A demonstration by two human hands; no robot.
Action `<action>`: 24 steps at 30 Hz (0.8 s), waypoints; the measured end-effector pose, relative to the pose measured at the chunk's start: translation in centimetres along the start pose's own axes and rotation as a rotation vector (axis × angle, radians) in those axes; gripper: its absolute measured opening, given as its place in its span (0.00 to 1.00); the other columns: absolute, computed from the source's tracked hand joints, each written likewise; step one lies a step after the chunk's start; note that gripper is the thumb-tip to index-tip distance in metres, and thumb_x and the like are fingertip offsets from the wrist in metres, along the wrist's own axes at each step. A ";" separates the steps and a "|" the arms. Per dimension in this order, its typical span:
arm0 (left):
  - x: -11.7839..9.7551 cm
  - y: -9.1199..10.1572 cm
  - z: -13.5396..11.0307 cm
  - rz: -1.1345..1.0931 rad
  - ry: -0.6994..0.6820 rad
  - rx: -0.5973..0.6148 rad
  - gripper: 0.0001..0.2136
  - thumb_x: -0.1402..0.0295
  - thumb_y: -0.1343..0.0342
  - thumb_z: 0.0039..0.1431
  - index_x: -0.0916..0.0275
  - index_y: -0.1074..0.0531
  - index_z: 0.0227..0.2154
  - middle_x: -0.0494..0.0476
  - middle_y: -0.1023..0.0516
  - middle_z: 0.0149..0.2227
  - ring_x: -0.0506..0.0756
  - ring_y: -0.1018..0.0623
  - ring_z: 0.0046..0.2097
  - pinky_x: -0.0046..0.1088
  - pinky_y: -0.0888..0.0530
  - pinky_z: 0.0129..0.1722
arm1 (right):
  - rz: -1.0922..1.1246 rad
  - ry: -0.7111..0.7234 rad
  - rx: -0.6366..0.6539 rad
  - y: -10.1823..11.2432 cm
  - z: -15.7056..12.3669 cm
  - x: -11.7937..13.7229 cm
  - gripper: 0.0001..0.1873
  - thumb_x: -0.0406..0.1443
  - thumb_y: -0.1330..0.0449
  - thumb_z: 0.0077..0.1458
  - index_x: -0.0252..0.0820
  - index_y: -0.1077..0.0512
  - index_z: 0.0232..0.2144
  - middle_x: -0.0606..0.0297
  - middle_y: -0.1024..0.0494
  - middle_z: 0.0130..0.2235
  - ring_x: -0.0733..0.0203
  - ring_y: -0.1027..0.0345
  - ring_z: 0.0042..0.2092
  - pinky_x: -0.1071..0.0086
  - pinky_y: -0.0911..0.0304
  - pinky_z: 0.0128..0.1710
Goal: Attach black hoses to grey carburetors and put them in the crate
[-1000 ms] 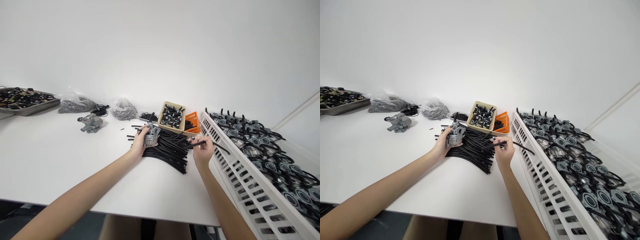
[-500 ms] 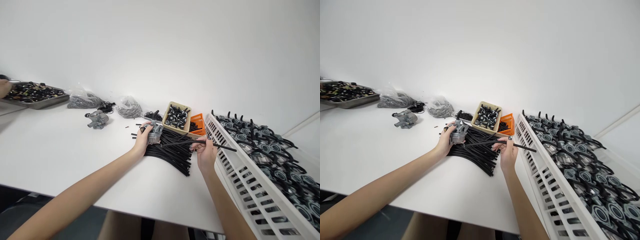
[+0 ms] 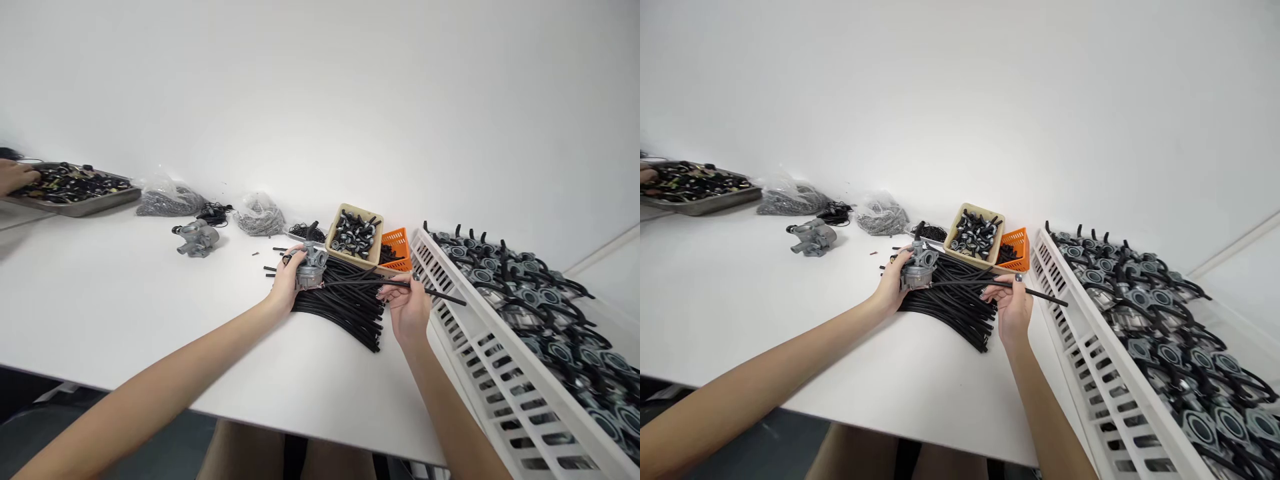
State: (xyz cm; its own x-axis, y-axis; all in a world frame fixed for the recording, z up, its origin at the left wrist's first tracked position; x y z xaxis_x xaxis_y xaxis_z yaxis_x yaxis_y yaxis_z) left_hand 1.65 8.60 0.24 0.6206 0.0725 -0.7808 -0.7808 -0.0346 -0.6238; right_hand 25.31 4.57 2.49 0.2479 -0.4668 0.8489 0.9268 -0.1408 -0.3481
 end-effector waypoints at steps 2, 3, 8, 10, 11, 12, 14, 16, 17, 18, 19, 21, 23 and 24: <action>0.2 0.0 -0.1 -0.004 0.010 -0.006 0.18 0.62 0.39 0.51 0.59 0.31 0.45 0.53 0.24 0.34 0.54 0.22 0.29 0.29 0.22 0.23 | -0.064 -0.029 0.088 -0.7 -0.3 -0.5 0.18 0.49 0.40 0.55 0.41 0.29 0.28 0.65 0.21 0.20 0.63 0.28 0.21 0.71 0.33 0.22; 0.3 0.0 -0.2 -0.008 0.013 -0.007 0.18 0.62 0.39 0.51 0.59 0.31 0.45 0.53 0.24 0.34 0.54 0.22 0.29 0.29 0.22 0.23 | -0.113 -0.052 0.145 -1.3 -0.5 -0.9 0.17 0.49 0.39 0.54 0.41 0.28 0.29 0.65 0.21 0.21 0.63 0.27 0.21 0.71 0.34 0.22; 0.5 -0.6 -0.9 0.000 -0.001 0.031 0.17 0.62 0.39 0.50 0.58 0.31 0.43 0.51 0.24 0.34 0.54 0.23 0.29 0.29 0.23 0.24 | -0.320 -0.121 0.359 -3.9 -2.1 -3.2 0.17 0.49 0.37 0.53 0.42 0.30 0.27 0.66 0.22 0.23 0.65 0.29 0.24 0.72 0.35 0.24; 0.5 -1.0 -1.4 0.022 -0.010 0.066 0.18 0.62 0.39 0.49 0.58 0.32 0.43 0.51 0.25 0.32 0.53 0.24 0.27 0.29 0.23 0.23 | -0.358 -0.122 0.421 -4.5 -2.6 -3.7 0.17 0.49 0.39 0.55 0.42 0.31 0.25 0.68 0.25 0.22 0.65 0.31 0.23 0.72 0.37 0.24; 0.5 -1.2 -1.6 0.030 -0.012 0.084 0.18 0.62 0.39 0.49 0.58 0.32 0.43 0.50 0.25 0.31 0.53 0.24 0.26 0.30 0.24 0.23 | -0.375 -0.123 0.455 -4.7 -2.8 -3.9 0.17 0.48 0.41 0.57 0.42 0.32 0.25 0.68 0.26 0.21 0.66 0.33 0.23 0.72 0.37 0.24; 0.6 -1.4 -1.8 0.036 -0.011 0.097 0.18 0.62 0.39 0.49 0.58 0.32 0.43 0.50 0.25 0.30 0.53 0.25 0.25 0.30 0.24 0.23 | -0.394 -0.122 0.491 -4.8 -3.0 -4.0 0.18 0.48 0.42 0.58 0.43 0.32 0.24 0.69 0.27 0.21 0.66 0.34 0.23 0.71 0.38 0.25; 0.7 -1.5 -2.1 0.039 0.002 0.098 0.18 0.61 0.39 0.49 0.58 0.32 0.43 0.51 0.25 0.31 0.52 0.25 0.25 0.29 0.24 0.23 | -0.438 -0.118 0.574 -5.1 -3.3 -4.2 0.19 0.46 0.45 0.60 0.42 0.33 0.22 0.68 0.30 0.21 0.65 0.36 0.24 0.70 0.39 0.27; 0.9 -1.4 -2.2 0.035 0.013 0.075 0.17 0.61 0.39 0.49 0.58 0.32 0.43 0.51 0.26 0.32 0.52 0.24 0.27 0.28 0.24 0.24 | -0.484 -0.078 0.635 -5.4 -3.5 -4.1 0.22 0.44 0.48 0.62 0.42 0.35 0.19 0.67 0.31 0.22 0.64 0.36 0.27 0.69 0.39 0.30; 1.0 -1.4 -2.2 0.032 0.013 0.062 0.17 0.61 0.39 0.49 0.59 0.32 0.42 0.51 0.26 0.32 0.52 0.24 0.28 0.28 0.24 0.25 | -0.507 -0.045 0.646 -5.5 -3.5 -4.0 0.22 0.43 0.49 0.62 0.43 0.36 0.18 0.66 0.31 0.24 0.64 0.36 0.28 0.68 0.39 0.31; 1.0 -1.3 -2.2 0.030 0.009 0.050 0.16 0.62 0.39 0.49 0.59 0.31 0.41 0.51 0.26 0.32 0.52 0.24 0.29 0.27 0.24 0.25 | -0.527 -0.014 0.643 -5.5 -3.5 -3.8 0.23 0.43 0.50 0.62 0.43 0.38 0.17 0.64 0.31 0.27 0.63 0.36 0.30 0.68 0.39 0.33; 1.0 -1.3 -2.1 0.027 0.002 0.042 0.16 0.62 0.38 0.49 0.59 0.31 0.40 0.50 0.26 0.32 0.52 0.24 0.30 0.26 0.24 0.26 | -0.545 0.011 0.635 -5.6 -3.4 -3.7 0.23 0.43 0.49 0.62 0.43 0.38 0.16 0.63 0.31 0.29 0.62 0.36 0.33 0.67 0.39 0.34; 1.0 -1.2 -2.1 0.024 -0.003 0.041 0.15 0.62 0.38 0.49 0.59 0.32 0.40 0.50 0.27 0.32 0.51 0.25 0.29 0.26 0.24 0.26 | -0.578 0.034 0.627 -5.7 -3.3 -3.5 0.22 0.43 0.49 0.61 0.43 0.38 0.16 0.60 0.32 0.35 0.59 0.35 0.40 0.66 0.38 0.39; 1.0 -1.3 -2.1 0.020 0.007 0.049 0.15 0.62 0.39 0.49 0.59 0.32 0.40 0.49 0.28 0.31 0.51 0.25 0.27 0.27 0.24 0.25 | -0.583 0.031 0.640 -5.8 -3.2 -3.5 0.22 0.43 0.49 0.61 0.43 0.37 0.16 0.57 0.31 0.40 0.56 0.36 0.48 0.65 0.38 0.46; 1.0 -1.3 -2.1 0.019 0.011 0.055 0.15 0.62 0.39 0.49 0.59 0.32 0.40 0.49 0.28 0.31 0.51 0.25 0.27 0.27 0.24 0.24 | -0.577 0.028 0.653 -5.8 -3.2 -3.5 0.23 0.44 0.49 0.61 0.43 0.36 0.16 0.56 0.30 0.43 0.55 0.36 0.51 0.64 0.38 0.49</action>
State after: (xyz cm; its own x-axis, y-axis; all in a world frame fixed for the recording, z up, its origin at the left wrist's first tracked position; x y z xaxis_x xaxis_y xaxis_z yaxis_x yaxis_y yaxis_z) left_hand 3.46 6.64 0.20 0.6064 0.0615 -0.7928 -0.7949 0.0187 -0.6065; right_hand 18.15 4.21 0.27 -0.3094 -0.4991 0.8094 0.8840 0.1627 0.4382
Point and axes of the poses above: each hand's wrist, its own z-axis towards the middle knuckle, its own y-axis out of the back of the hand, x = y × z, the point moved 5 cm from there along z, towards the middle knuckle
